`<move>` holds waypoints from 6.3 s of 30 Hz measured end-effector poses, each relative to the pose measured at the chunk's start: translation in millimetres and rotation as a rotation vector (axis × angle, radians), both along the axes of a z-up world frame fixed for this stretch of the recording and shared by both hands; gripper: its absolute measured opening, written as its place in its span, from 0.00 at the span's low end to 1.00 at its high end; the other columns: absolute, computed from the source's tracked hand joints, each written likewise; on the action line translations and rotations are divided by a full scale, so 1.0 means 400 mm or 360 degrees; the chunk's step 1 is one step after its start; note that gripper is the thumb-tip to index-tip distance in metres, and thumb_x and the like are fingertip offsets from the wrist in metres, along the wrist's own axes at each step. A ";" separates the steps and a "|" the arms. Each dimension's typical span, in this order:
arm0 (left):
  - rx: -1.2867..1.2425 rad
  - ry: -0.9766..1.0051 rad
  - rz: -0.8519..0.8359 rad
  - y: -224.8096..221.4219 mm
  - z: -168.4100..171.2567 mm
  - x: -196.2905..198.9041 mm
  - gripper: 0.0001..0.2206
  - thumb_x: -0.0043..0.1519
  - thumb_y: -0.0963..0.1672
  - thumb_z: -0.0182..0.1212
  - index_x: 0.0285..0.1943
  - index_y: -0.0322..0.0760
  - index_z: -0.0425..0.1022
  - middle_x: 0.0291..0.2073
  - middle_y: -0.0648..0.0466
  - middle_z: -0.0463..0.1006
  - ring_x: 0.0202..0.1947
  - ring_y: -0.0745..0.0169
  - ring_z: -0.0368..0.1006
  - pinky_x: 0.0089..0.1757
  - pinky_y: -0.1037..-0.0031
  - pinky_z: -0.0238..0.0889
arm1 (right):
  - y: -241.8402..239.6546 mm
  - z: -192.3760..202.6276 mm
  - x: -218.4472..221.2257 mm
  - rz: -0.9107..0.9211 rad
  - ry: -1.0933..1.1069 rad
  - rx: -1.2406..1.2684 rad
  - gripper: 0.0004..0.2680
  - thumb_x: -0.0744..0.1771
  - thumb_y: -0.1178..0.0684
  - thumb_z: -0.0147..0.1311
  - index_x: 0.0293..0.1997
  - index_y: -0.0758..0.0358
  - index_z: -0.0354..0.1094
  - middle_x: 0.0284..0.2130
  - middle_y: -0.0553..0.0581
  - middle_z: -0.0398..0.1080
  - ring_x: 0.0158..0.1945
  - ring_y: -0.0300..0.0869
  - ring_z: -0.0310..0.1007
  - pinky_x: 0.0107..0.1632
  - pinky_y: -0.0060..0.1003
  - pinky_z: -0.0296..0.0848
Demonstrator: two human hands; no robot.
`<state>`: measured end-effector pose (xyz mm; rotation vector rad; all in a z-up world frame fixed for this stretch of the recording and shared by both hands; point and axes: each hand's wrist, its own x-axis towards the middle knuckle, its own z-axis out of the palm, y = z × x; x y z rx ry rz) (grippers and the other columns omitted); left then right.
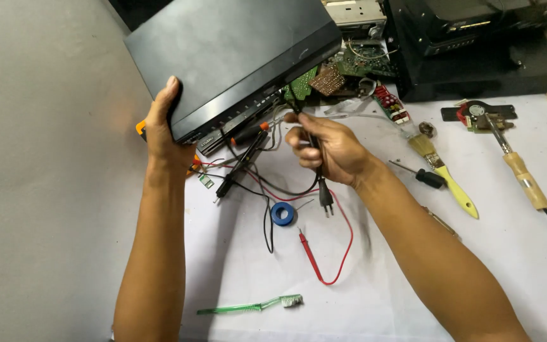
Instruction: Disassembling and cleaning an electronic device on a workbench using a screwdriver and a brush.
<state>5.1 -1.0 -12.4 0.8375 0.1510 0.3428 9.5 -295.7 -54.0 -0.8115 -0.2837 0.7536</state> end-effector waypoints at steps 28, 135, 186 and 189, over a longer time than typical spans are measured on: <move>-0.0033 0.0137 0.0034 -0.155 -0.082 -0.062 0.20 0.56 0.46 0.73 0.57 0.41 0.74 0.43 0.39 0.80 0.39 0.45 0.80 0.39 0.51 0.77 | -0.195 -0.067 -0.185 -0.0562 -0.3139 -0.2177 0.07 0.66 0.58 0.56 0.45 0.49 0.74 0.45 0.46 0.72 0.51 0.42 0.68 0.46 0.36 0.67; 0.0653 0.0083 -0.0825 -0.129 -0.046 -0.131 0.26 0.51 0.45 0.67 0.60 0.33 0.73 0.44 0.37 0.74 0.45 0.43 0.70 0.49 0.50 0.67 | -0.227 0.172 0.138 -0.0489 -0.1737 -0.0952 0.04 0.69 0.58 0.58 0.44 0.66 0.77 0.39 0.58 0.77 0.45 0.41 0.73 0.53 0.36 0.70; 0.1119 0.0143 0.0450 -0.109 -0.155 -0.035 0.47 0.58 0.38 0.67 0.83 0.41 0.38 0.77 0.28 0.27 0.76 0.27 0.26 0.69 0.44 0.28 | 0.376 -0.142 0.320 -0.0588 0.0437 0.0587 0.17 0.62 0.44 0.61 0.51 0.65 0.75 0.46 0.65 0.77 0.50 0.55 0.75 0.59 0.51 0.73; 0.1816 0.0129 0.0485 -0.121 -0.144 -0.052 0.38 0.58 0.37 0.64 0.80 0.41 0.54 0.78 0.29 0.27 0.75 0.19 0.18 0.69 0.40 0.24 | 0.390 -0.192 0.374 -0.0622 0.0414 0.0548 0.19 0.63 0.44 0.62 0.52 0.67 0.73 0.47 0.66 0.75 0.51 0.56 0.73 0.59 0.51 0.72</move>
